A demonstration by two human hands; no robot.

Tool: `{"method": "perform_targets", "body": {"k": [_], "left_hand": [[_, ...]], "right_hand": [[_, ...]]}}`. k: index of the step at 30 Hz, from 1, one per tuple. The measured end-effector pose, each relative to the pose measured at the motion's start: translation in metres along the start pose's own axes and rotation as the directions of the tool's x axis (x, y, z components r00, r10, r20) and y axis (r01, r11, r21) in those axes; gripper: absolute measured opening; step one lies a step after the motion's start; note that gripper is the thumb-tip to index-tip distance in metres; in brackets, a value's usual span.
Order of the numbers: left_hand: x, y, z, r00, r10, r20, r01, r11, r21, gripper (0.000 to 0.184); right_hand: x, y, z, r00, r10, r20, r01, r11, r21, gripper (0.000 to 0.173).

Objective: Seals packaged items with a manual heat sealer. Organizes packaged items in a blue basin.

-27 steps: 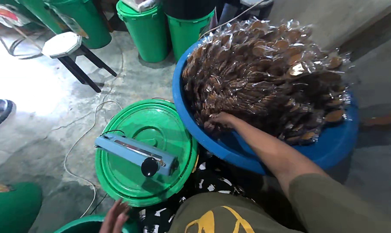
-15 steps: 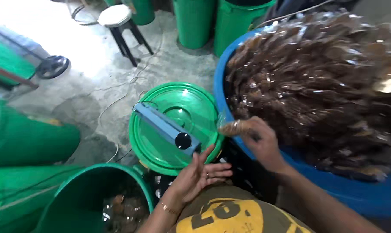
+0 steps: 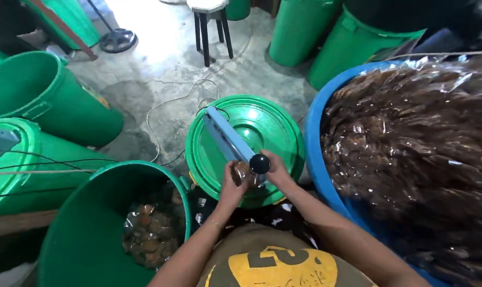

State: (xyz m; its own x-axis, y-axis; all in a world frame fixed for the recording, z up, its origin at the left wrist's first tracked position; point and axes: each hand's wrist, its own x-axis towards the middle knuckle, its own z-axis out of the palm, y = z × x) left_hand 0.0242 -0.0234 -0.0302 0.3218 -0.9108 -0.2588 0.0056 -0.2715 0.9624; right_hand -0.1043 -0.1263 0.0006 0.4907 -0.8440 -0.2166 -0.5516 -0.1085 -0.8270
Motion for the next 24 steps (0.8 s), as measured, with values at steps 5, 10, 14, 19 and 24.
{"method": "perform_targets", "body": {"k": [5, 10, 14, 19, 24], "left_hand": [[0.031, -0.009, -0.008, 0.976, -0.031, -0.216, 0.036, 0.999, 0.02, 0.073], [0.056, 0.006, -0.024, 0.967, -0.094, -0.236, 0.072, 0.992, -0.102, 0.071], [0.076, 0.013, -0.039, 0.958, -0.056, -0.28, 0.05, 0.998, -0.027, 0.072], [0.075, 0.022, -0.046, 0.967, -0.1, -0.232, 0.081, 0.993, -0.088, 0.069], [0.066, 0.025, -0.051, 0.949, -0.007, -0.315, -0.008, 0.999, -0.046, 0.068]], "right_hand": [[0.054, -0.011, 0.017, 0.997, -0.031, 0.063, 0.056, 0.894, -0.445, 0.031], [0.081, -0.053, -0.026, 0.983, 0.001, 0.185, 0.042, 0.973, -0.229, 0.04], [0.025, -0.086, -0.029, 0.866, 0.006, 0.501, 0.272, 0.834, -0.48, 0.062], [0.003, -0.052, 0.009, 0.963, 0.015, 0.27, 0.138, 0.831, -0.538, 0.067], [-0.005, -0.021, 0.022, 0.954, -0.296, 0.052, 0.284, 0.83, -0.481, 0.051]]}}
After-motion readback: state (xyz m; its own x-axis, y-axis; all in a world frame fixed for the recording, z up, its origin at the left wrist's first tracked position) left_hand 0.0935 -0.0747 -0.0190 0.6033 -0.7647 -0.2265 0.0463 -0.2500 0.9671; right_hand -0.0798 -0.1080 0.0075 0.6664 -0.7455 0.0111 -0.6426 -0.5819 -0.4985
